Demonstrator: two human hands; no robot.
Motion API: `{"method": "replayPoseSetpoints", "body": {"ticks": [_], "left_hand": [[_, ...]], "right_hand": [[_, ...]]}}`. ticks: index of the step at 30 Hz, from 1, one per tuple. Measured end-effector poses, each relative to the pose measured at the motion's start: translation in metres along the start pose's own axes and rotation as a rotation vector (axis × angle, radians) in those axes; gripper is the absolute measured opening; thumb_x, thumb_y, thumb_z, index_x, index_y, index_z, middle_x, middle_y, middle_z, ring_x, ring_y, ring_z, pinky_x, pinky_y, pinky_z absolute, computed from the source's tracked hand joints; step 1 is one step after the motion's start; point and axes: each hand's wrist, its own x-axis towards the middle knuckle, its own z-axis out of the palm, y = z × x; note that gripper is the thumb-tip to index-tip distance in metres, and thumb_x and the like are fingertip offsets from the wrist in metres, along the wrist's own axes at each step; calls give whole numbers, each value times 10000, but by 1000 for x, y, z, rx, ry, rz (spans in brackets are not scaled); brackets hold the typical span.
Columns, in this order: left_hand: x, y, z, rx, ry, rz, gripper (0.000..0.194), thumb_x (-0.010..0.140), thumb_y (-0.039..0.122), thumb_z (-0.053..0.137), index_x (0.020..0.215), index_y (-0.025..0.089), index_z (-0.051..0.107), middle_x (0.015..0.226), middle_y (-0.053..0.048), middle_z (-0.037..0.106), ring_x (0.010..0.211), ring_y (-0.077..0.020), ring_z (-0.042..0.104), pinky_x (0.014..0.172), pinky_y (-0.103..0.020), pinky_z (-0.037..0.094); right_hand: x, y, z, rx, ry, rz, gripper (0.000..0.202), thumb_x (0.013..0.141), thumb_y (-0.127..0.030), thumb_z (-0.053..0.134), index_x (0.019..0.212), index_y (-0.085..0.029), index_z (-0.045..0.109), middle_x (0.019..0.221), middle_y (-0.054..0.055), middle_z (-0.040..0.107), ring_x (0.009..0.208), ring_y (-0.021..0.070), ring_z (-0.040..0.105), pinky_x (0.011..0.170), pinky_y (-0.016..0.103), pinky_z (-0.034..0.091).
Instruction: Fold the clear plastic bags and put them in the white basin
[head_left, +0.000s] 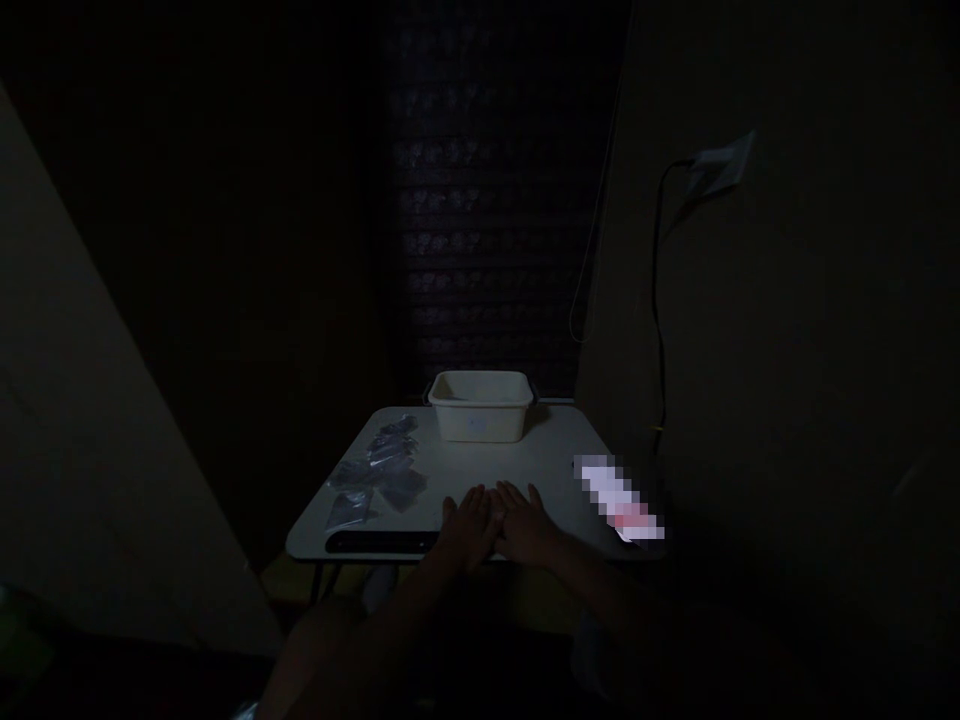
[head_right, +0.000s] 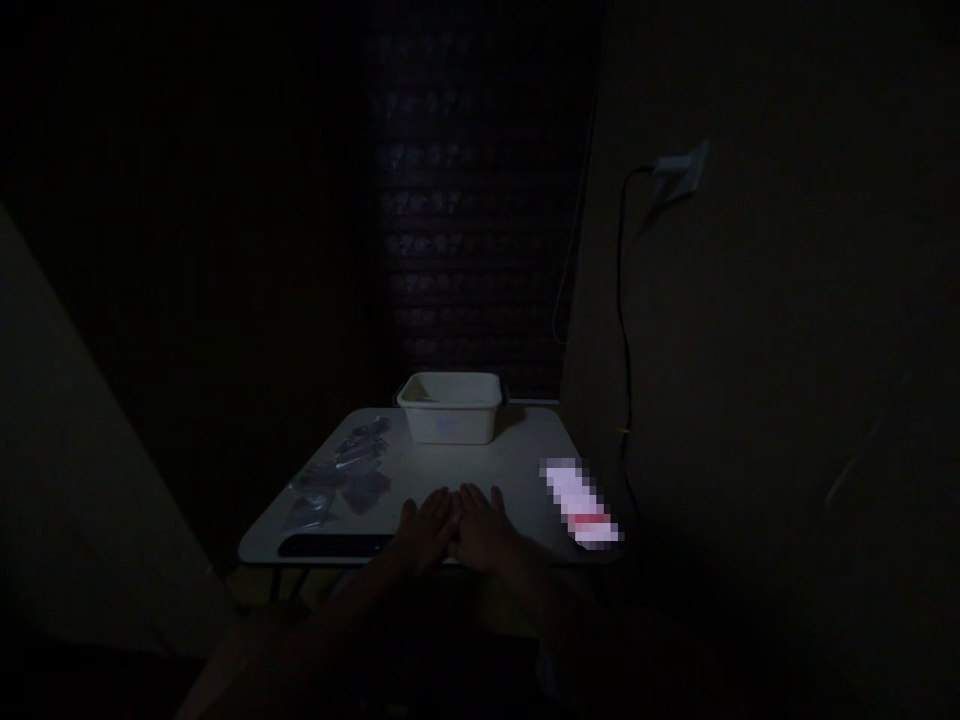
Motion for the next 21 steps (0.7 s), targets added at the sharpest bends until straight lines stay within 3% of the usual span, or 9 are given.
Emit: {"method": "replayPoseSetpoints", "body": {"ticks": [7, 16, 21], "left_hand": [[3, -9, 0, 7, 101, -54, 486, 773, 353, 14, 1176, 143, 187, 1240, -73, 179, 1127, -179, 90, 832, -418, 174], [-3, -7, 11, 31, 69, 88, 460, 779, 350, 53, 1168, 158, 207, 1229, -99, 202, 1122, -204, 109, 824, -470, 138], [-3, -5, 9, 15, 62, 51, 472, 776, 351, 61, 1165, 132, 216, 1226, -113, 201, 1120, -208, 113, 823, -467, 146]], "right_hand": [[-4, 10, -5, -1, -1, 45, 665, 677, -512, 189, 1186, -86, 155, 1243, 120, 141, 1125, 217, 53, 858, 451, 5], [-4, 11, 5, -11, 20, -38, 626, 694, -477, 189, 1184, -89, 162, 1241, 122, 149, 1127, 203, 59, 859, 456, -16], [-3, 12, 7, 2, 11, -31, 615, 699, -466, 188, 1186, -93, 158, 1242, 125, 136, 1128, 206, 55, 855, 461, -21]]}}
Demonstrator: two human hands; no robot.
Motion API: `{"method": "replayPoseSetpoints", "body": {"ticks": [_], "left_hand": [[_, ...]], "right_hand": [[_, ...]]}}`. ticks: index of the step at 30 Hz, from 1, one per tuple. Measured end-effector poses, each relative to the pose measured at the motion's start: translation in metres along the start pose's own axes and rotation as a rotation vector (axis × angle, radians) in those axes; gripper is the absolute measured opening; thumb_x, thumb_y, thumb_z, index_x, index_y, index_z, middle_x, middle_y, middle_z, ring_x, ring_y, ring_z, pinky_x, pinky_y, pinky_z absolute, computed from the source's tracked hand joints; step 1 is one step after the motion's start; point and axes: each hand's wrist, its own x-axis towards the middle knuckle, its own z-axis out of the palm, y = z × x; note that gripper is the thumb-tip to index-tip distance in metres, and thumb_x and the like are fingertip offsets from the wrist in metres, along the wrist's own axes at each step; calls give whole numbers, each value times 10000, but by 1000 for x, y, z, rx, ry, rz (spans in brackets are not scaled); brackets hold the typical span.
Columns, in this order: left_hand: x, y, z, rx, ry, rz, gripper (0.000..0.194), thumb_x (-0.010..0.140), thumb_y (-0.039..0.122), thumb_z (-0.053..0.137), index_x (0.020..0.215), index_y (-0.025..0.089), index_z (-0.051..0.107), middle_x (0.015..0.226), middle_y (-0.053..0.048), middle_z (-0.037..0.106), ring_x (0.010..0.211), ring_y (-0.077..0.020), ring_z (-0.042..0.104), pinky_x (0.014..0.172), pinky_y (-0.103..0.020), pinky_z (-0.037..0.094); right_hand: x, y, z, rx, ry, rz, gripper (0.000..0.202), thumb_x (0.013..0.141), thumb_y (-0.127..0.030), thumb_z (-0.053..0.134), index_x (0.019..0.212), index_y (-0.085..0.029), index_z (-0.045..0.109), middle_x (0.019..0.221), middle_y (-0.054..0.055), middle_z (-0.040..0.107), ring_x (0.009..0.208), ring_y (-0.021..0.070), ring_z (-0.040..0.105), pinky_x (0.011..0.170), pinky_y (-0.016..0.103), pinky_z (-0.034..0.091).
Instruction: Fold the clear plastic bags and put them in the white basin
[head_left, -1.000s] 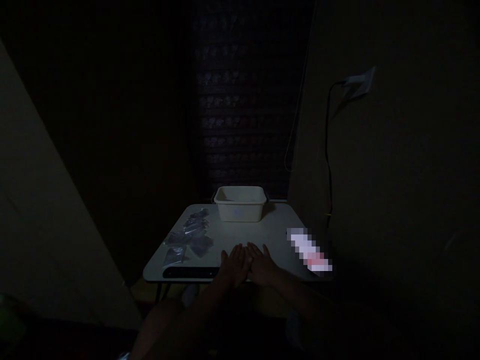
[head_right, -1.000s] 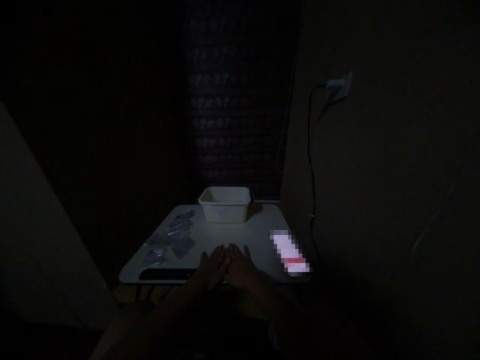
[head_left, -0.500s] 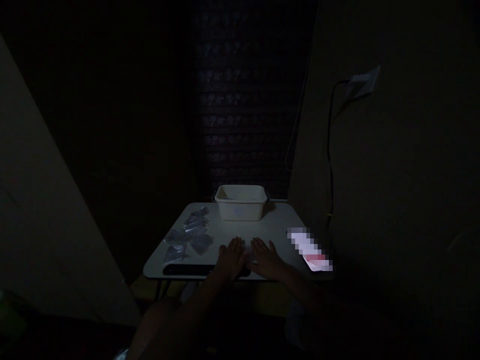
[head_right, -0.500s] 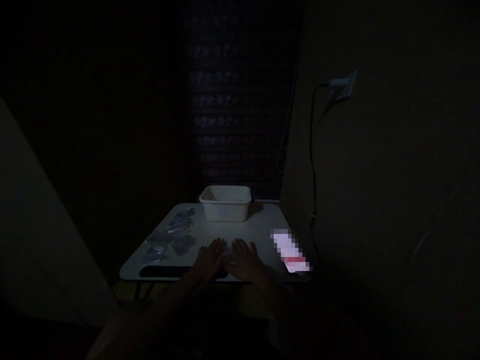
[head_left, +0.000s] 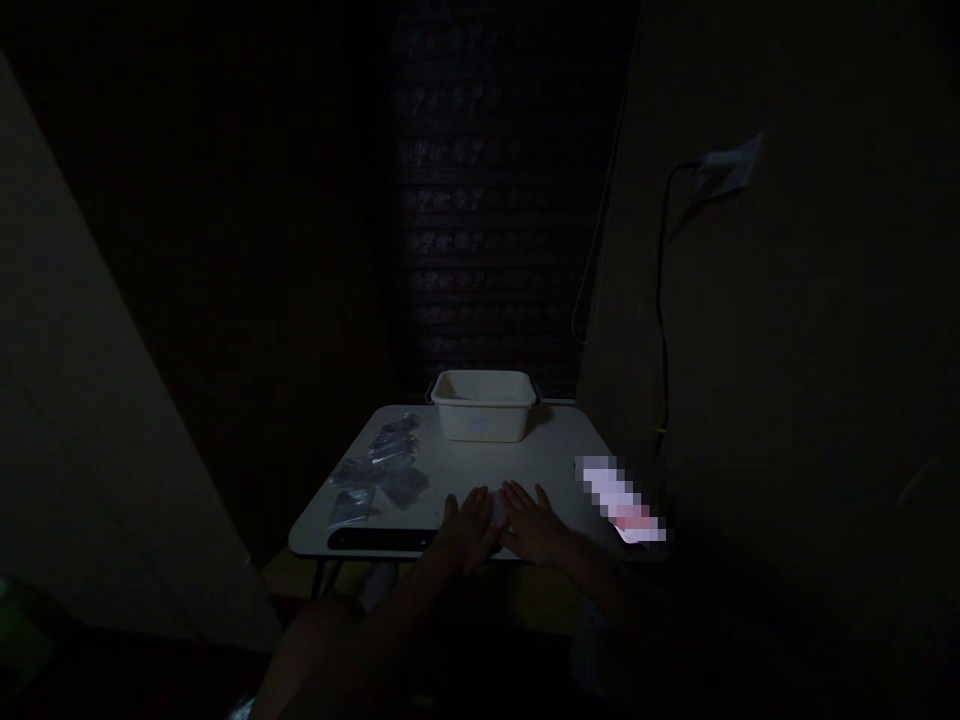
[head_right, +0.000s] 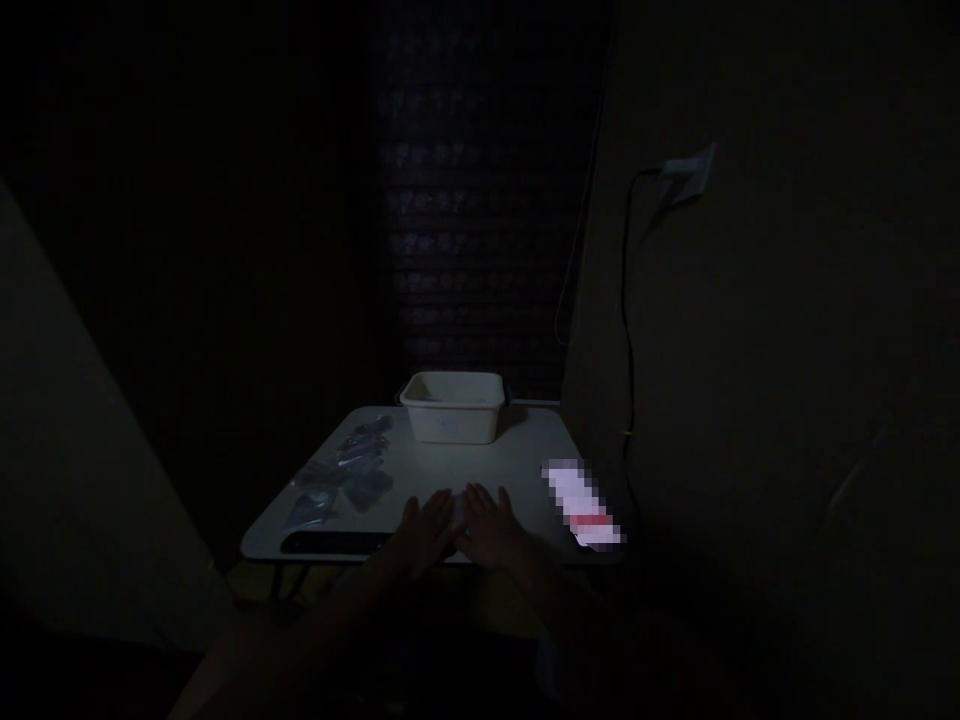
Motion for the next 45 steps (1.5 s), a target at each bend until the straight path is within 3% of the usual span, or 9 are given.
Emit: {"method": "replayPoseSetpoints", "body": {"ticks": [8, 15, 27, 31, 35, 40, 45], "left_hand": [[-2, 1, -3, 10, -12, 34, 429, 780, 317, 93, 1153, 174, 250, 1227, -101, 202, 1122, -217, 103, 811, -485, 137], [-1, 2, -3, -25, -17, 5, 472, 777, 340, 44, 1169, 132, 204, 1223, -111, 208, 1121, -212, 112, 814, -485, 136], [0, 3, -2, -84, -19, -49, 496, 771, 369, 36, 1175, 122, 182, 1230, -116, 181, 1125, -205, 95, 829, -481, 109], [-3, 1, -10, -146, -52, 34, 427, 777, 332, 119, 1153, 170, 240, 1226, -98, 204, 1123, -214, 102, 820, -492, 117], [3, -7, -20, -436, 65, -61, 383, 774, 304, 170, 1090, 179, 346, 1165, -75, 341, 1075, -172, 256, 836, -383, 217], [16, -23, -24, -694, 277, -267, 350, 751, 255, 235, 970, 102, 462, 977, -91, 513, 894, -131, 453, 774, -235, 323], [20, -32, -21, -758, 297, -350, 271, 704, 197, 325, 860, 103, 525, 862, -79, 564, 806, -135, 496, 723, -224, 355]], "right_hand": [[-1, 0, -3, 3, -11, -5, 626, 696, -478, 190, 1183, -85, 168, 1240, 131, 141, 1126, 213, 66, 855, 461, -12], [1, -8, -5, -61, 76, -87, 595, 685, -406, 268, 1184, -98, 166, 1240, 109, 162, 1127, 200, 55, 867, 425, -43], [0, -8, -5, 48, -38, -44, 603, 692, -423, 243, 1188, -94, 147, 1241, 122, 145, 1128, 194, 56, 856, 448, -20], [3, -4, -18, 135, -82, -47, 581, 662, -432, 313, 1168, -162, 214, 1226, 101, 210, 1112, 201, 143, 851, 459, 22], [12, 14, -31, 221, -103, 22, 375, 683, -366, 310, 1017, -241, 425, 1069, 39, 452, 980, 178, 376, 830, 402, 176], [29, 29, -32, 135, 12, 255, 293, 661, -285, 351, 888, -203, 518, 932, 52, 535, 838, 171, 476, 677, 282, 331], [42, 17, -27, 13, 1, 267, 238, 659, -260, 354, 760, -214, 565, 848, 69, 550, 790, 198, 486, 607, 298, 344]]}}
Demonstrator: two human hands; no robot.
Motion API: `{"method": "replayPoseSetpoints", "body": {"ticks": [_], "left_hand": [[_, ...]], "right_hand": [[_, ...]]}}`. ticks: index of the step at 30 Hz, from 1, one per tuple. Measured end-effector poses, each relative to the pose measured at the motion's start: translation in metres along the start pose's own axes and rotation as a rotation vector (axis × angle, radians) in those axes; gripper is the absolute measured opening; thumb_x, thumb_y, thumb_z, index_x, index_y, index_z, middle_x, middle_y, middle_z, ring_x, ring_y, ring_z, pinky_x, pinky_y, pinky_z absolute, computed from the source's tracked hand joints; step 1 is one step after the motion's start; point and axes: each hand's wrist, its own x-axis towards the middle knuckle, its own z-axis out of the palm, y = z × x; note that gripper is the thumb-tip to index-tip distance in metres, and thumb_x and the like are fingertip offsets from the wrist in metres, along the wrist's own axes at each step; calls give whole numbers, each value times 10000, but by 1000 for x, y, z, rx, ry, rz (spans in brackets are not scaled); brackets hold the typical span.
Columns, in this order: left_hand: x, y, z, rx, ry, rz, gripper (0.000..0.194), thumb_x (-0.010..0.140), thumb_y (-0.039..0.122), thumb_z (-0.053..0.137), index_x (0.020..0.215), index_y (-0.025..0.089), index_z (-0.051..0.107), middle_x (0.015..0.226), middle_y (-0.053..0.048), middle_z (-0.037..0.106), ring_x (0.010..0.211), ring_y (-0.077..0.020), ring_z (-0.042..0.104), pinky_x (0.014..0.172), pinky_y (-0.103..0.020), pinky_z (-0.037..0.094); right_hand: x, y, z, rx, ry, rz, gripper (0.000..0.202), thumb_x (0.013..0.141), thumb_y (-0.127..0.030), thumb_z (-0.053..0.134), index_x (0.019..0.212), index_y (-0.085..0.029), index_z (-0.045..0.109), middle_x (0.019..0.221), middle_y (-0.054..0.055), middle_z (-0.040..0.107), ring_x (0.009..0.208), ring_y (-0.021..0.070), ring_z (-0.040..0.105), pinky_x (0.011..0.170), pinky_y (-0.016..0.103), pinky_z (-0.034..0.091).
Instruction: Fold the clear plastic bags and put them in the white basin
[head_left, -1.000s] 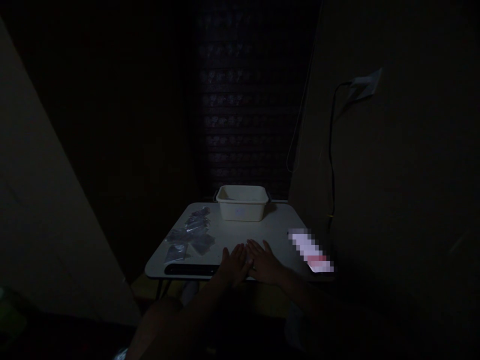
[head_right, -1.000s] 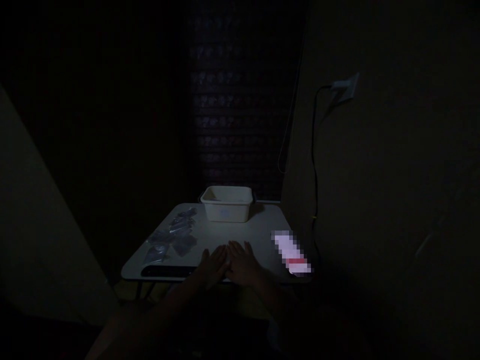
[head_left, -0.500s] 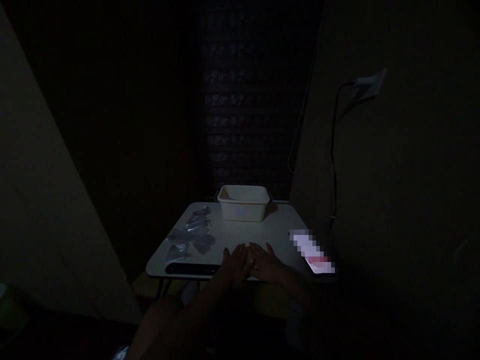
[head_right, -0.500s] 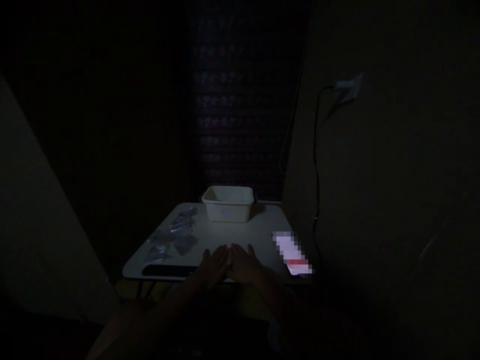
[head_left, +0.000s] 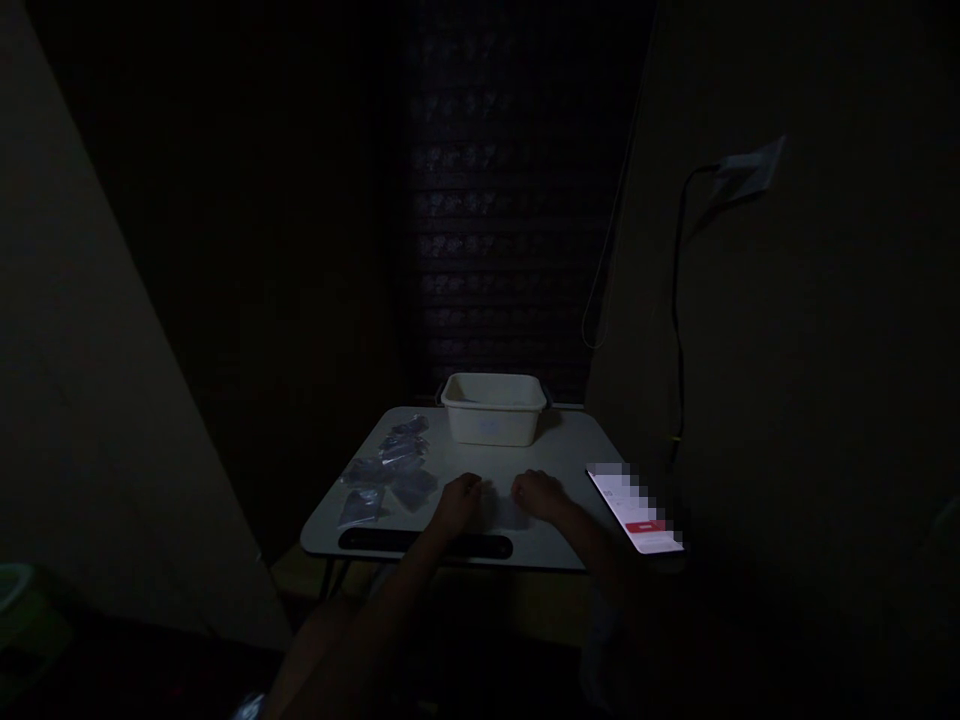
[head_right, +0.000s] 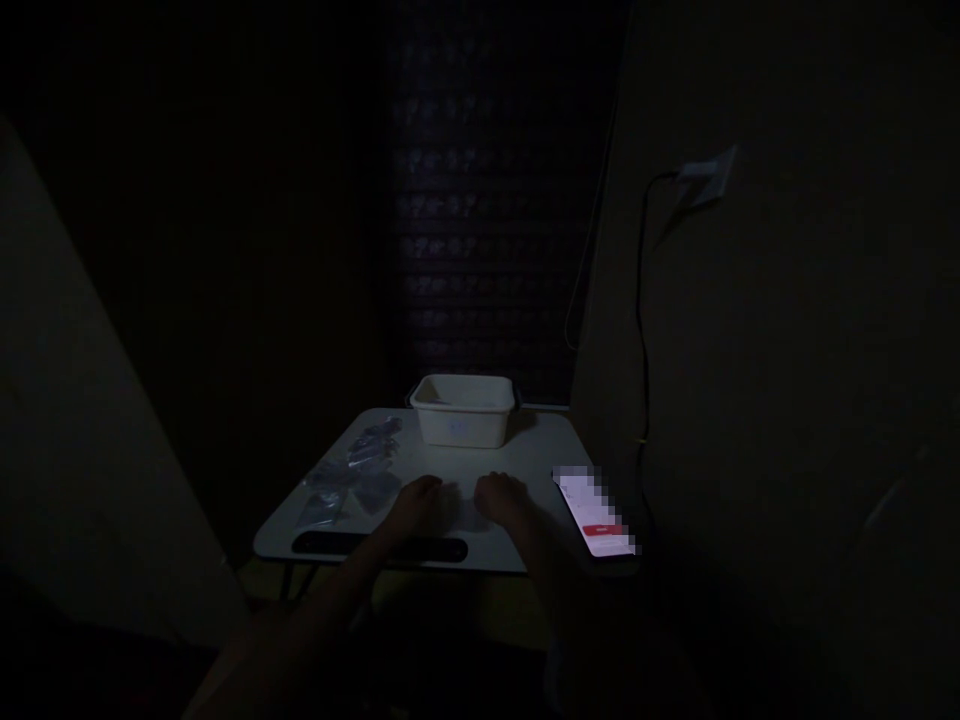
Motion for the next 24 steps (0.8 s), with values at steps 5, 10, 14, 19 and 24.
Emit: {"method": "replayPoseSetpoints", "body": {"ticks": [5, 10, 14, 19, 24], "left_hand": [[0, 1, -1, -7, 0, 14, 254, 700, 201, 337, 834, 117, 535, 849, -65, 568, 794, -130, 498, 717, -222, 357], [2, 0, -3, 20, 18, 23, 258, 676, 163, 359, 869, 106, 521, 879, -76, 554, 811, -131, 489, 731, -232, 352], [5, -2, -4, -52, 12, 22, 317, 623, 173, 428, 924, 98, 491, 879, -81, 550, 783, -138, 496, 691, -234, 369], [7, -1, -7, -271, -115, -77, 145, 526, 116, 478, 644, 108, 562, 566, -7, 558, 548, -112, 499, 515, -204, 374], [2, 9, -10, -631, -89, -185, 35, 519, 150, 500, 520, 117, 513, 412, 47, 457, 381, -49, 401, 402, -168, 316]], "right_hand": [[2, -11, 3, -64, 12, -5, 221, 652, -227, 368, 744, -189, 566, 835, 96, 542, 789, 210, 478, 614, 316, 341], [3, -11, -4, -37, 35, -45, 209, 657, -229, 362, 721, -182, 556, 813, 81, 553, 774, 199, 483, 634, 326, 333], [2, -12, -15, 269, 17, -164, 147, 608, -173, 403, 660, -177, 540, 708, 20, 568, 665, 130, 503, 588, 249, 352], [6, -15, -22, 762, 40, -172, 140, 567, -118, 435, 679, -139, 516, 585, -10, 527, 541, 86, 479, 479, 189, 347], [6, -17, -28, 1102, 19, -83, 290, 540, -129, 494, 828, -151, 463, 544, -47, 477, 474, 71, 452, 435, 189, 343]]}}
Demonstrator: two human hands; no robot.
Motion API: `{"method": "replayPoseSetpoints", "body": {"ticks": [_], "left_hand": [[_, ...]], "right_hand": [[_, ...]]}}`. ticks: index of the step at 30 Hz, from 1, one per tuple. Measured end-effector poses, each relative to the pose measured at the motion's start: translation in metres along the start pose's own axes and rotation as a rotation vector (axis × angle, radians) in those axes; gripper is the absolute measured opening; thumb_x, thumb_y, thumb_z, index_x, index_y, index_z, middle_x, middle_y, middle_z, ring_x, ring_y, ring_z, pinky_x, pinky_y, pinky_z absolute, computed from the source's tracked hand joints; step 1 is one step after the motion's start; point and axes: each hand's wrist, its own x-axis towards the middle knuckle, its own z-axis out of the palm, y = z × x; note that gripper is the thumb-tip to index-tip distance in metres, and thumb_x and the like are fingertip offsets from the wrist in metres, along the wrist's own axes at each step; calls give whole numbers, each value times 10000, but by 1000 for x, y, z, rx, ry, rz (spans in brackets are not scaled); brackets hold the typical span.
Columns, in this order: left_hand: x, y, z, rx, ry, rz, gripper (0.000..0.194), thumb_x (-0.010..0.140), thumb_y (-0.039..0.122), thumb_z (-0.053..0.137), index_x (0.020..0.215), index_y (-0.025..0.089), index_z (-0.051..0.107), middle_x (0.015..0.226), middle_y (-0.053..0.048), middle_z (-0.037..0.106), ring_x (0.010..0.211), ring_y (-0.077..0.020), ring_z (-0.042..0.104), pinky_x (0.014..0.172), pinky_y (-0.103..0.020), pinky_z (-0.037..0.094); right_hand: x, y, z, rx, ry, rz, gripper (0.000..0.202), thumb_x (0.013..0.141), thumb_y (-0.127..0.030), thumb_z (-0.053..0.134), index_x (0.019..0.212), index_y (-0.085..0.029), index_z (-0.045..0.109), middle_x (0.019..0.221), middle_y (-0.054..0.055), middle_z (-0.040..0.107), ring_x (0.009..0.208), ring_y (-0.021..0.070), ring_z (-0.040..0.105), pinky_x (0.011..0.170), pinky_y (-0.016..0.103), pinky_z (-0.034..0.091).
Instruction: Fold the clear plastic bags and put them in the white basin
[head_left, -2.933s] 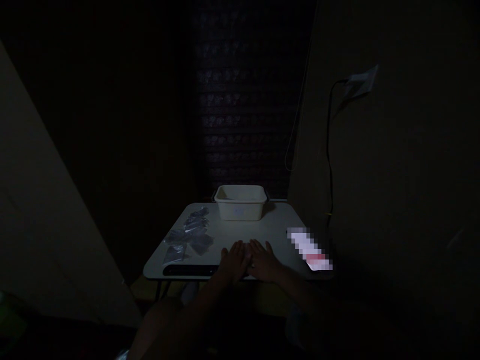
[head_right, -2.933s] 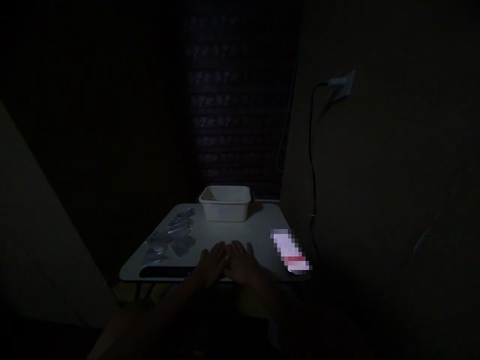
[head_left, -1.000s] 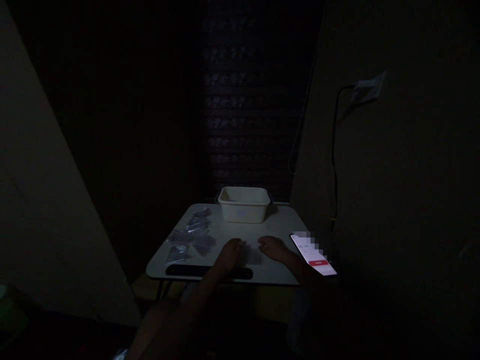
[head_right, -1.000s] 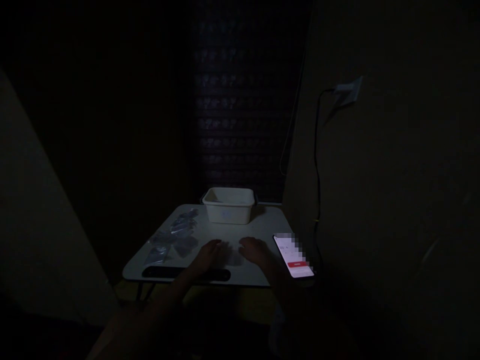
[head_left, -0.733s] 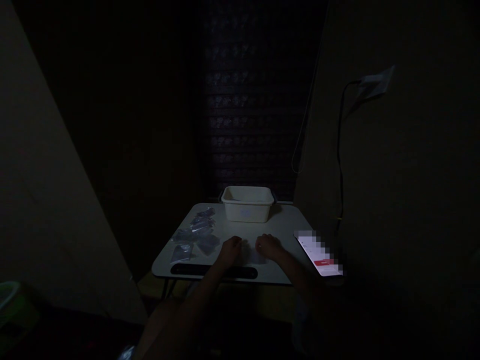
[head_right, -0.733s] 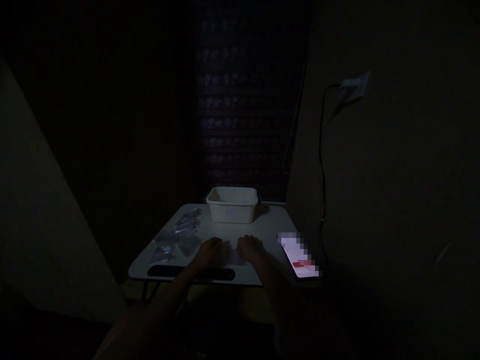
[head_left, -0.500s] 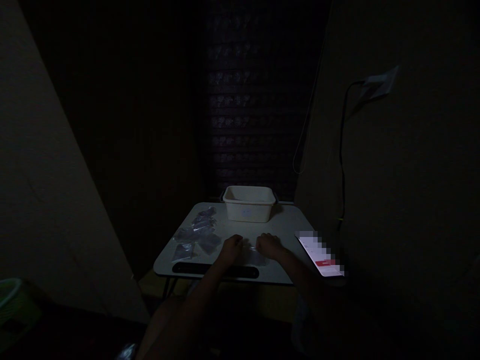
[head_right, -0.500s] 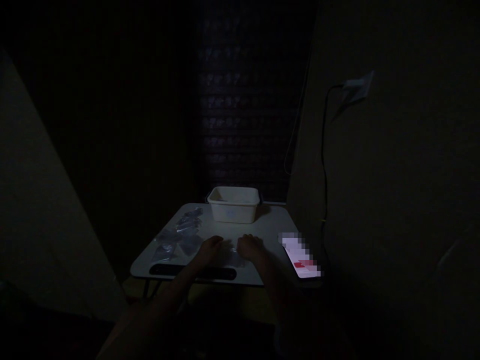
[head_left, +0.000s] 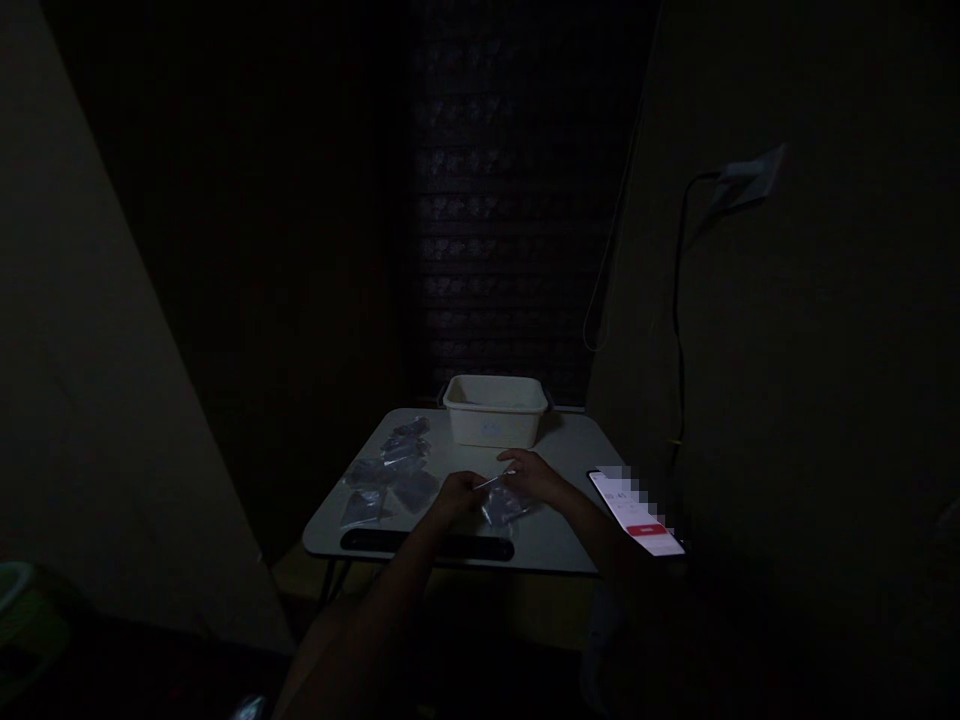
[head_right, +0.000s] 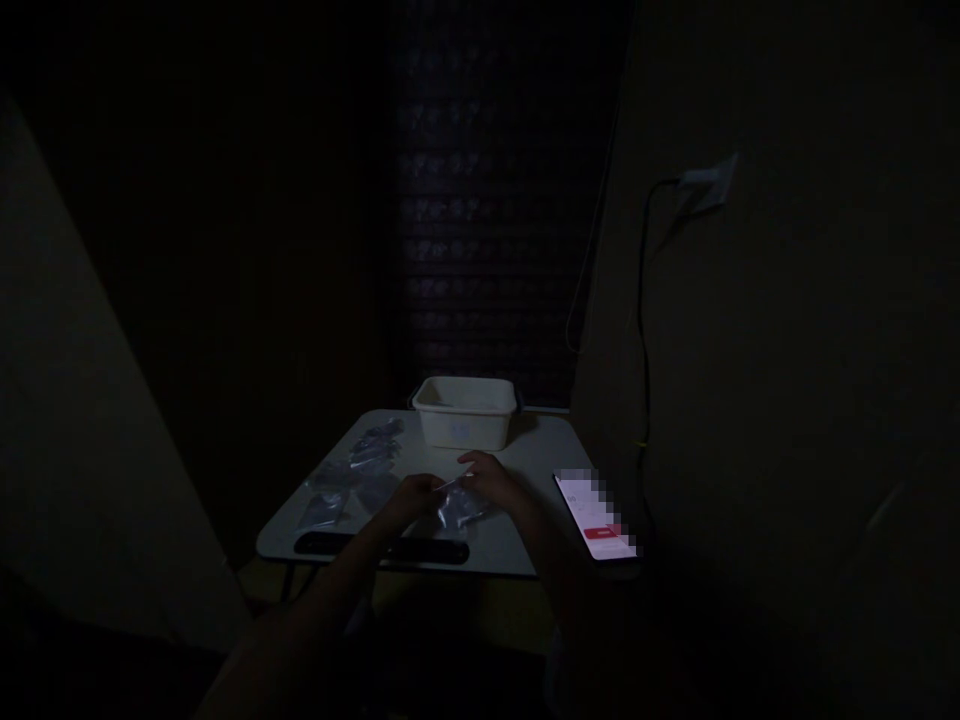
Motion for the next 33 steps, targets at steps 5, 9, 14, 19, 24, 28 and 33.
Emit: {"method": "replayPoseSetpoints", "body": {"ticks": [5, 9, 14, 19, 24, 28, 33], "left_hand": [[-6, 3, 8, -69, -83, -87, 73, 473, 142, 541, 538, 117, 519, 415, 48, 467, 373, -52, 411, 389, -170, 314], [-5, 2, 11, -88, -101, -105, 69, 468, 128, 540, 530, 108, 521, 394, 48, 463, 352, -47, 402, 373, -166, 308], [-2, 4, 9, -217, 84, -95, 98, 478, 133, 543, 567, 106, 513, 438, 32, 492, 379, -50, 427, 388, -166, 335], [-4, 5, 9, -292, 74, -98, 247, 447, 137, 585, 686, 108, 531, 537, 7, 541, 447, -77, 476, 448, -196, 375], [-3, 5, 8, -452, 40, -74, 244, 489, 234, 575, 690, 106, 530, 608, -27, 568, 522, -111, 511, 486, -217, 384], [1, 1, 5, -457, 147, -65, 178, 490, 247, 564, 594, 112, 512, 497, 4, 532, 441, -90, 478, 446, -207, 361], [3, -2, 5, -399, 207, -18, 173, 488, 252, 552, 583, 116, 501, 488, 16, 518, 433, -77, 463, 430, -191, 347]], "right_hand": [[-2, -9, -1, 104, 38, 7, 337, 515, -152, 542, 843, -167, 468, 575, -44, 472, 517, 82, 468, 481, 213, 372], [-1, -9, -1, 129, 61, 61, 325, 506, -212, 576, 814, -156, 490, 634, -14, 501, 569, 101, 489, 516, 229, 388], [-3, -4, -3, 302, 30, 222, 362, 528, -202, 558, 872, -171, 451, 691, 4, 521, 570, 105, 507, 507, 240, 406], [-3, -5, 0, 319, 111, 182, 373, 507, -101, 520, 869, -160, 447, 610, -25, 500, 531, 85, 491, 492, 217, 395], [-1, -5, 2, 265, 65, 108, 414, 492, -92, 522, 892, -164, 444, 549, -52, 496, 476, 70, 468, 475, 207, 379], [-5, -7, 1, 251, 24, 102, 341, 498, -128, 545, 833, -152, 485, 557, -39, 508, 491, 72, 471, 485, 208, 373], [-9, -7, -3, 191, -136, 201, 188, 526, -275, 557, 638, -125, 535, 558, -15, 507, 499, 81, 469, 450, 201, 353]]}}
